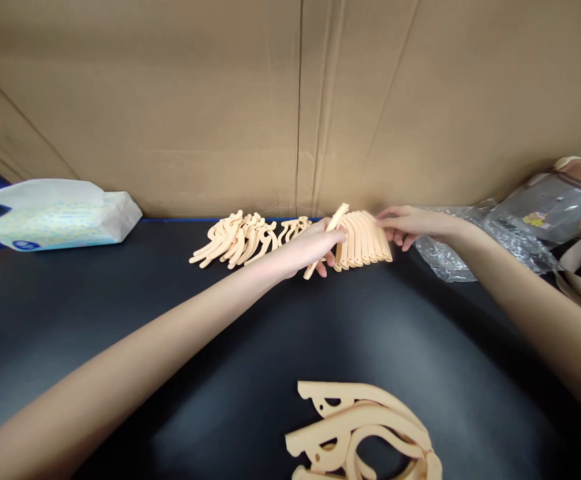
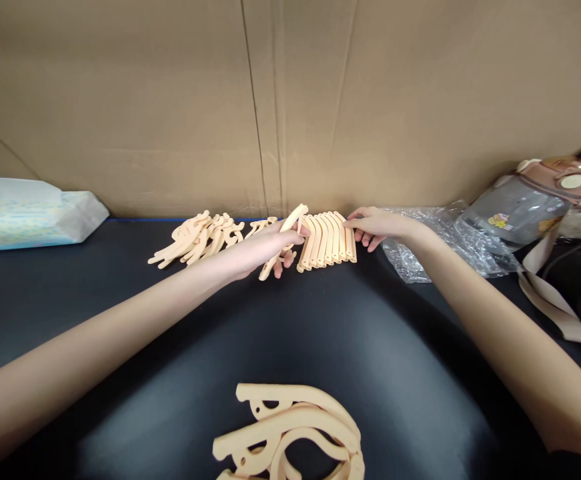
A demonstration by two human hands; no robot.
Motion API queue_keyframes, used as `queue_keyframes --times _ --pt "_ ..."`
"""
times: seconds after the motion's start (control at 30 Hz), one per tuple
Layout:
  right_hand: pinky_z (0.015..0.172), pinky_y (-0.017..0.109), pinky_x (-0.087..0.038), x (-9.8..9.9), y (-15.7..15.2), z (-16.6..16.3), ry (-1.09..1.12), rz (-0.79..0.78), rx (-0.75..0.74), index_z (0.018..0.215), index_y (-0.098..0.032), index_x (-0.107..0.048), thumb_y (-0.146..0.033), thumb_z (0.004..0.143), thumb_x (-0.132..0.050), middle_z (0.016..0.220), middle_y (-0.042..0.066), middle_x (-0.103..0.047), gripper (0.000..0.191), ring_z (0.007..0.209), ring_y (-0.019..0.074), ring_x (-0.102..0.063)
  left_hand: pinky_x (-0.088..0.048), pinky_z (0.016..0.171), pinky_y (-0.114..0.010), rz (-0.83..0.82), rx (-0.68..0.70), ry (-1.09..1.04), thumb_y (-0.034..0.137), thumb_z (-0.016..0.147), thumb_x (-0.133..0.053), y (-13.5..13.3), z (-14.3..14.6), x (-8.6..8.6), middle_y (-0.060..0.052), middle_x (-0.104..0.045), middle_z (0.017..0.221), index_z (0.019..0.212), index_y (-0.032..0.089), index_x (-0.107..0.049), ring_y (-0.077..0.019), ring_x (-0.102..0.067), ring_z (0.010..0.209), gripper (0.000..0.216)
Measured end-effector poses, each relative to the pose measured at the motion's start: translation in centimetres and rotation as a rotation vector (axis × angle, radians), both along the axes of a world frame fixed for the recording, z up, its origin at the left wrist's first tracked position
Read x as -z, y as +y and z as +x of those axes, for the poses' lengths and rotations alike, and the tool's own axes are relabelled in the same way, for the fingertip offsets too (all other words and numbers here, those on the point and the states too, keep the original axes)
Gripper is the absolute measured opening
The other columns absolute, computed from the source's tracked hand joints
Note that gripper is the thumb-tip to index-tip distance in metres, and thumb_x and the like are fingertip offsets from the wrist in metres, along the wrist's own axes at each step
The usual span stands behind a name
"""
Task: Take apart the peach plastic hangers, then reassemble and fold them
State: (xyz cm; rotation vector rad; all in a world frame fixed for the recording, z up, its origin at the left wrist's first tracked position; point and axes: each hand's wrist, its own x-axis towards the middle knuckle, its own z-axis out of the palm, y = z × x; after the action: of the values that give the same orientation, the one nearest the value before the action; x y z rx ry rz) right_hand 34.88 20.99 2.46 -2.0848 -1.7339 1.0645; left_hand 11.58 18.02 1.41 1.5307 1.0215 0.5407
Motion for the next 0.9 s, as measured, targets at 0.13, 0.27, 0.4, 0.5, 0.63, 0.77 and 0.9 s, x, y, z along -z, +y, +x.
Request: queue_keyframes --times 0.13,0.27,0.4,0.5,0.63,0.77,0.9 --pt "0.046 0.022 -0.055 -0.29 -0.24 -0.13 0.011 -0.008 0.009 0.123 -0.014 -0.053 -0.026 0.085 -0.059 0.07 0.001 -0.058 0.041 0.057 0.0124 -0.057 -0.042 0.036 -0.018 0.002 -0.013 0.006 0.026 0.084 -0.05 0.03 -0.08 -0.01 -0.003 -0.047 0.092 0.103 0.018 -0.047 -0.0073 -0.049 0.054 0.021" --pt "0.047 0.022 -0.056 -0.31 -0.21 -0.04 0.02 -0.009 0.009 0.123 -0.015 -0.052 -0.025 0.084 -0.059 0.072 0.002 -0.059 0.041 0.058 0.0127 -0.058 -0.042 0.036 -0.018 0.0 -0.013 0.009 0.026 0.084 -0.049 0.04 -0.1 0.05 -0.003 -0.047 0.091 0.102 0.018 -0.047 -0.0081 -0.05 0.055 0.02" --pt "0.048 0.024 -0.056 0.02 0.05 0.23 0.033 -0.006 0.0 0.117 -0.017 -0.056 -0.034 0.084 -0.063 0.07 0.001 -0.06 0.038 0.056 0.0128 -0.059 -0.044 0.037 -0.019 0.001 0.003 0.008 0.024 0.084 -0.049 -0.05 0.02 -0.04 -0.002 -0.047 0.089 0.099 0.019 -0.047 -0.0083 -0.051 0.055 0.016" --pt "0.049 0.024 -0.057 0.2 0.15 0.27 0.041 -0.012 -0.011 0.115 -0.017 -0.057 -0.037 0.081 -0.067 0.069 0.001 -0.06 0.041 0.055 0.0126 -0.059 -0.044 0.037 -0.018 -0.002 0.014 0.007 0.023 0.084 -0.047 -0.15 0.06 -0.21 -0.002 -0.046 0.09 0.098 0.019 -0.046 -0.0076 -0.05 0.055 0.014" --pt "0.05 0.024 -0.057 0.16 0.08 0.11 0.045 -0.018 -0.009 0.116 -0.015 -0.055 -0.036 0.084 -0.065 0.067 0.0 -0.059 0.039 0.054 0.0122 -0.059 -0.043 0.036 -0.018 -0.008 0.015 0.004 0.022 0.085 -0.046 -0.13 0.04 -0.22 -0.003 -0.046 0.092 0.099 0.018 -0.046 -0.007 -0.05 0.054 0.015" --pt "0.051 0.024 -0.057 0.08 -0.06 -0.04 0.046 -0.022 -0.006 0.114 -0.014 -0.054 -0.036 0.088 -0.06 0.068 0.001 -0.059 0.034 0.053 0.012 -0.06 -0.043 0.036 -0.018 -0.002 0.009 0.005 0.022 0.085 -0.047 0.02 0.04 0.01 -0.004 -0.046 0.094 0.1 0.018 -0.047 -0.0071 -0.05 0.054 0.016" --pt "0.052 0.025 -0.057 0.17 -0.09 0.13 0.048 -0.018 -0.017 0.114 -0.015 -0.054 -0.034 0.086 -0.063 0.068 0.001 -0.06 0.034 0.055 0.0124 -0.06 -0.043 0.037 -0.019 -0.006 0.002 0.004 0.023 0.085 -0.05 -0.04 0.03 0.06 -0.003 -0.047 0.093 0.1 0.018 -0.047 -0.0072 -0.05 0.054 0.016"
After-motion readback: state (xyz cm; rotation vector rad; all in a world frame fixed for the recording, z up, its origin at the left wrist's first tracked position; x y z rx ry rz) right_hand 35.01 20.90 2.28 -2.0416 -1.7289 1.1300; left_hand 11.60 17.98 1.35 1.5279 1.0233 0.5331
